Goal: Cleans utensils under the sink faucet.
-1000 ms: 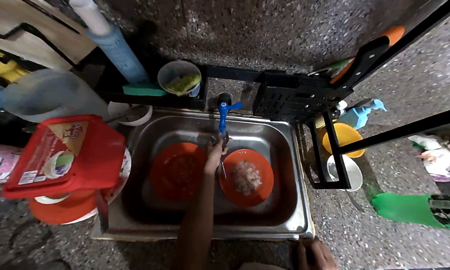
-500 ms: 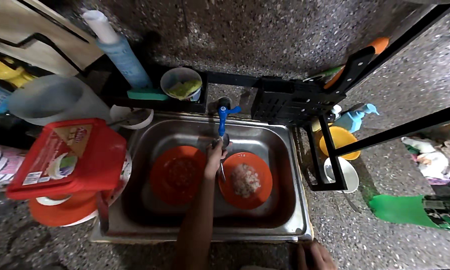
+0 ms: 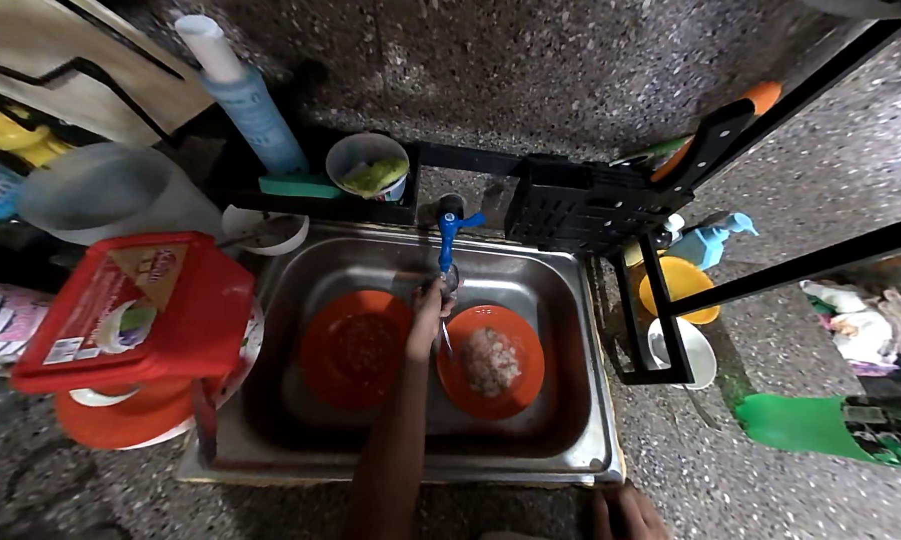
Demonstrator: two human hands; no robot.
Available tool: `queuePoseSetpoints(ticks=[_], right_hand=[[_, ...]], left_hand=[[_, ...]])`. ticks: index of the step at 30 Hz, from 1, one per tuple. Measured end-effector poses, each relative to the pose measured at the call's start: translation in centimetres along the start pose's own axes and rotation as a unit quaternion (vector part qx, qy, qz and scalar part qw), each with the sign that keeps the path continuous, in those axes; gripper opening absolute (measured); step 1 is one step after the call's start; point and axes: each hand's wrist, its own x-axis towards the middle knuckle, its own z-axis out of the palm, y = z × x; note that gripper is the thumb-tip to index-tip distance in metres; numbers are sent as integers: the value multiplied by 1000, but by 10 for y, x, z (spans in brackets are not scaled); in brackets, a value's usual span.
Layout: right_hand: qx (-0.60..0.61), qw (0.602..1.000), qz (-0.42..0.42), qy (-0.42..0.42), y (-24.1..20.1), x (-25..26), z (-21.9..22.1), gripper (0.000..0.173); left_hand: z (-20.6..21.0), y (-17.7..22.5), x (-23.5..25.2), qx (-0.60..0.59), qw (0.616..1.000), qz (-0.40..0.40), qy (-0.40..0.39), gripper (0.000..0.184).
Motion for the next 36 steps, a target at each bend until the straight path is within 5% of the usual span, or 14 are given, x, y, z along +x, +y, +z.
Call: queuePoseSetpoints(ticks=[12,36], right_hand=[[9,1000,6,-17,1,-1,0,36],[6,1000,1,-17,0,0,-1,35]], left_hand=[[-4,2,1,9,999,-14,-46,20],[-3,-2,5,-9,1000,-6,-5,25]])
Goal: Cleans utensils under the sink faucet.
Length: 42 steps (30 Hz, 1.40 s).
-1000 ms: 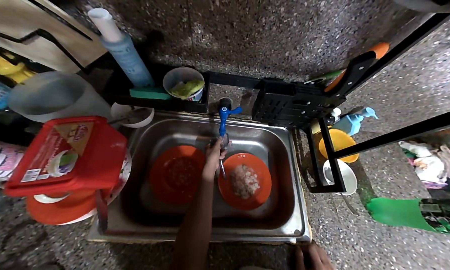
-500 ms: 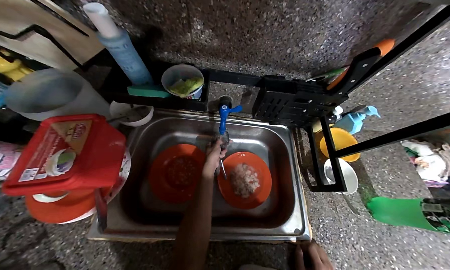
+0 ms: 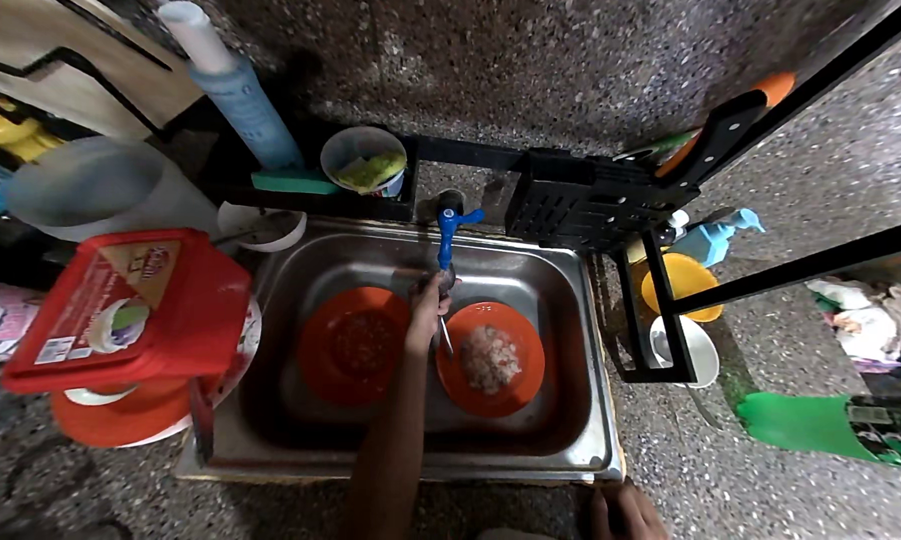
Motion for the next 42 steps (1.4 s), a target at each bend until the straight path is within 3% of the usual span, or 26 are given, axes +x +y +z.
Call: queuePoseSetpoints(ticks=[24,32,37,42], right_hand=[[-5,1000,1,5,3,-1,3,35],[-7,1000,-5,7,2,-1,2,33],[-11,1000,7,-2,-1,0,0,36],[-12,1000,7,1,0,-1,1,35]], left_hand=[[5,5,-3,-15,999,-20,40,22],[5,7,-3,-37,999,-2,19,16],[1,3,0,-32,999,-7,-41,29],[4,2,-1,-29,999,6,-18,26]])
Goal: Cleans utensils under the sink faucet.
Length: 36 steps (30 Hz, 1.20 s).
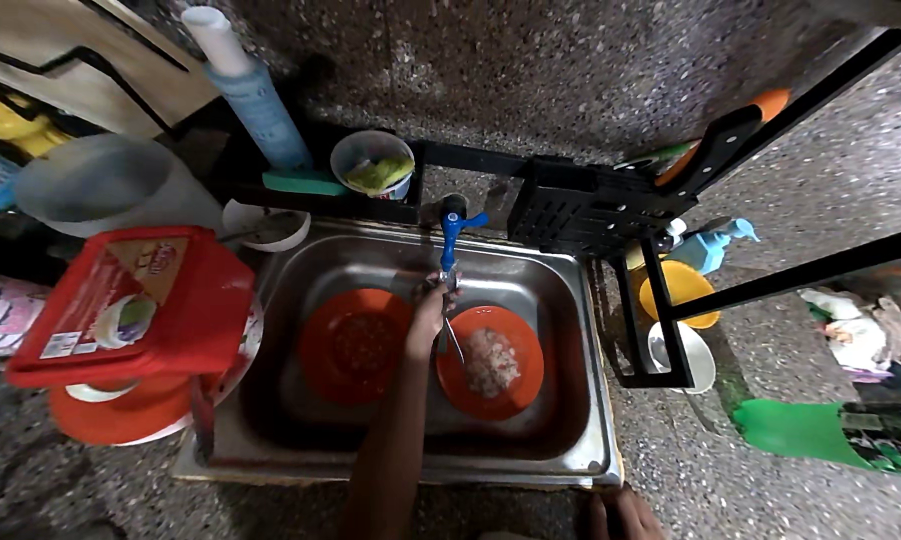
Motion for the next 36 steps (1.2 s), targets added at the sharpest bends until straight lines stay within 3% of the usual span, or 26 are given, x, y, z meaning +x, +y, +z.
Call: queuePoseSetpoints(ticks=[3,14,19,24,27,32,36], right_hand=[[1,1000,3,-1,0,0,1,36],[7,1000,-1,3,0,0,0,34],[4,1000,2,4,-1,1,0,34],[6,1000,-2,3,-4,3,-3,37],[2,1000,-5,8,-3,2,-2,37],[10,1000,-5,4,-2,2,-2,36],[2,1000,-2,2,-3,2,-2,35]], left_hand=[[3,3,-2,13,1000,-5,17,16],[1,4,0,-43,998,-21,48,15],[-8,4,7,-34,999,-20,-6,41],[-2,1,3,-24,1000,5,-2,33],[2,4,-2,-30,999,5,19,18],[7,9,-7,-56,997,-38,29,26],[5,6,-4,-78,997,-11,9,25]])
